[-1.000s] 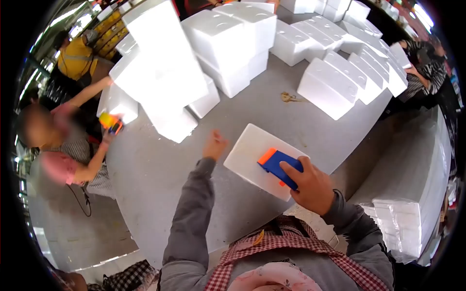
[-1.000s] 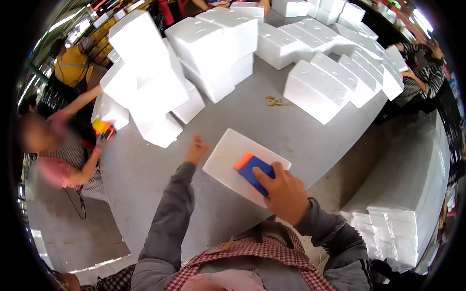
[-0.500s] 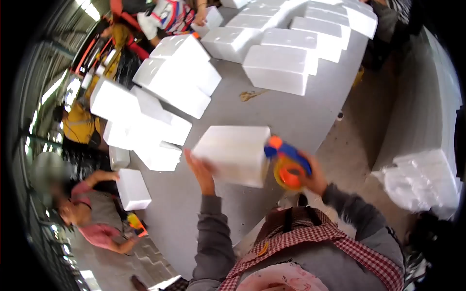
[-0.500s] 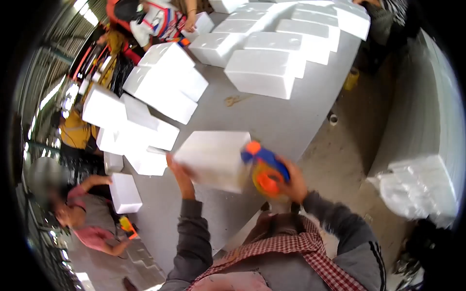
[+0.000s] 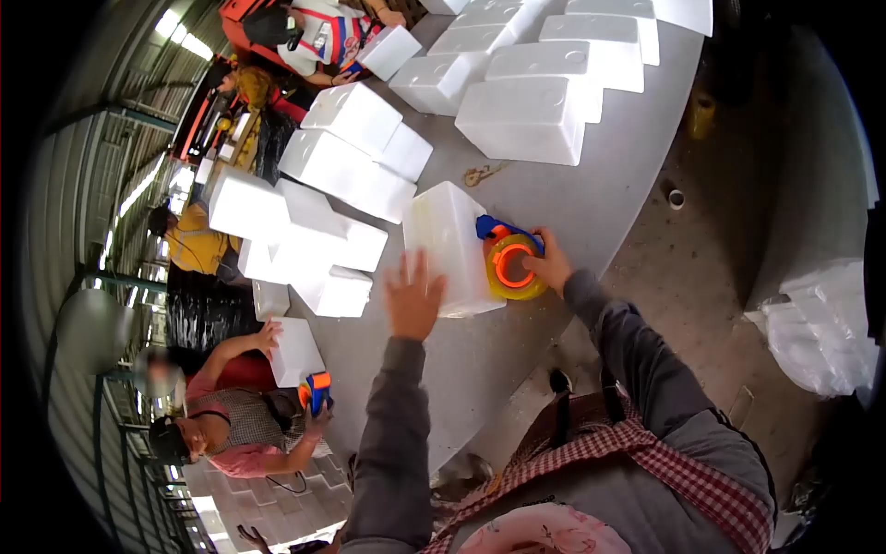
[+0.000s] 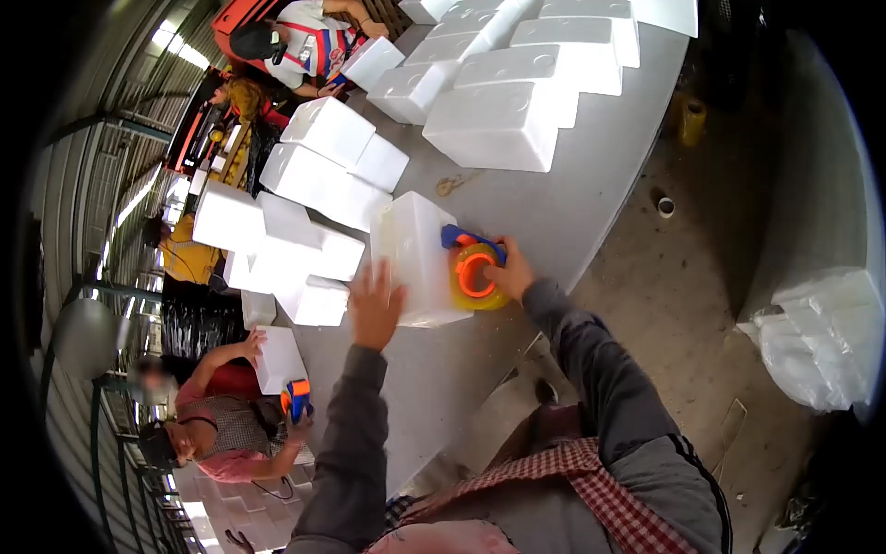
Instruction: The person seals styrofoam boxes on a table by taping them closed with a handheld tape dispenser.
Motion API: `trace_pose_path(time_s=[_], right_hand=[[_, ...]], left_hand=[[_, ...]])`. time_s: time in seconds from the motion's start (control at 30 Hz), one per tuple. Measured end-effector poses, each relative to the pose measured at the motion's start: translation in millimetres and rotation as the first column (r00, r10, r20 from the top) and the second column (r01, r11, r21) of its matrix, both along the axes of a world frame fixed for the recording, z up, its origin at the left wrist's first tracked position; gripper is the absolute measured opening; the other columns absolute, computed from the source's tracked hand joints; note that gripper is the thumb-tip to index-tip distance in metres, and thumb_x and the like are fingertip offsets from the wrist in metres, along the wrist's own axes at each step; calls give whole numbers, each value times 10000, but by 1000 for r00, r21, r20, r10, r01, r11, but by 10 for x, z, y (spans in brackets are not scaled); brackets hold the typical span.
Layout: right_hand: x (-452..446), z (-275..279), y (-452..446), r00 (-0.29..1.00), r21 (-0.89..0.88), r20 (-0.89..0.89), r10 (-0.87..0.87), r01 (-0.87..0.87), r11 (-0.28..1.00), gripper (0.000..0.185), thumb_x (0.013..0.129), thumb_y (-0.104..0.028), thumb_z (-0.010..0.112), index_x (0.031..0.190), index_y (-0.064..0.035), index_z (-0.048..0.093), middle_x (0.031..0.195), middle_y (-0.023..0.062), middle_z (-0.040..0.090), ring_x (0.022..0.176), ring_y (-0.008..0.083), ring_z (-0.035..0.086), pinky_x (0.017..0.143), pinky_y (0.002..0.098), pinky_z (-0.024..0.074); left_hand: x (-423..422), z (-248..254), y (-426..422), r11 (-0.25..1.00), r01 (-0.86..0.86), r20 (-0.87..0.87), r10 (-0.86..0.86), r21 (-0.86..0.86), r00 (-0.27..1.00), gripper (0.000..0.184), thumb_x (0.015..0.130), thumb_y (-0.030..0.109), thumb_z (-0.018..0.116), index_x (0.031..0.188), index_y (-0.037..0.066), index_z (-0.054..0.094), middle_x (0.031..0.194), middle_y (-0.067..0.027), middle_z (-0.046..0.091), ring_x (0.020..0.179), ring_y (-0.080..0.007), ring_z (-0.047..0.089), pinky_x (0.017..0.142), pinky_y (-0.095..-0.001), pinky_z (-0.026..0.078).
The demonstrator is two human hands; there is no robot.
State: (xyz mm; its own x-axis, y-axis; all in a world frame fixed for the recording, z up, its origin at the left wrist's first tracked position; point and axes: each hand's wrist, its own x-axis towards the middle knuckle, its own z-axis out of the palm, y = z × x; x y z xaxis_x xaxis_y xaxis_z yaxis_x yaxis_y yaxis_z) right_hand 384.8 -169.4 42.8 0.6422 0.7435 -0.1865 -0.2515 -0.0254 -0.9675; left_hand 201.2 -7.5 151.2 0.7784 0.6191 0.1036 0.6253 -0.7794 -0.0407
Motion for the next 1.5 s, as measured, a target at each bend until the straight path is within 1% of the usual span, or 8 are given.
trace_pose_path(time_s=[0.37,0.4,0.7,0.9,1.1,1.37,1.47,1.5], right_hand=[[-825,134,-1027,945,192,-325,32,33,981,618,726,-29,634,1296,-59,398,1145,106,536,1066,190,523,915,312,417],[-790,304,-1134,960,135,-281,4,35,990,636,719,-13,627,1307,-55,388,1168,114,533,1076,215,523,935,324,404],[-846,347,-858,718,-210,263,645,-610,764,612,699,-49,621,1282,-39,438,1144,111,554,1070,194,517,942,295,384],[-341,645,-1112,864,245,-434,255,-159,956,728,631,-249,677,1272,7,444,1205,141,535,1117,233,514,938,349,425],[-368,580,-1133,845,615,-360,395,-104,782,682,708,-384,590,1240,23,463,1164,149,558,1059,249,547,923,383,434],[-734,28,359,785,639,-551,284,178,749,578,811,-431,534,1245,-53,474,1202,100,548,1091,250,526,962,401,398],[-1518,-281,819,372,657,-718,589,80,750,489,874,-395,521,1219,-49,495,1159,93,563,1026,225,562,907,380,451],[-1547,-10,754,845,639,-254,470,-219,738,482,868,-382,525,1210,-43,503,1168,107,557,1056,237,543,922,376,433]], left_hand=[[181,465,-504,988,-152,-15,152,8,988,474,887,449,465,1294,208,465,1358,-146,380,1174,-392,440,862,-538,412],[108,-190,-135,884,70,87,-124,462,988,518,872,482,463,1330,245,416,1368,-103,378,1250,-365,353,905,-686,249],[90,-169,-255,993,-65,197,45,97,979,535,893,405,467,1375,197,357,1419,-104,321,1324,-355,235,1001,-652,128],[-744,-726,176,803,284,834,551,-524,-18,595,882,162,513,1382,-2,237,1422,-157,273,1324,-252,239,1064,-373,201],[-543,-1289,234,578,445,728,588,-684,354,543,878,158,523,1337,-8,287,1307,-121,378,1176,-209,387,1004,-346,290],[-1038,-1316,398,609,366,667,744,-704,47,262,914,216,506,1089,22,488,925,-71,548,828,-153,537,812,-320,438],[-1993,-536,1012,667,-665,436,736,-336,518,316,868,371,553,791,64,549,665,-48,508,635,-188,504,566,-332,377],[-2428,-693,1253,687,-726,269,694,29,668,431,824,451,582,1057,88,572,887,-59,560,753,-218,528,612,-320,401]])
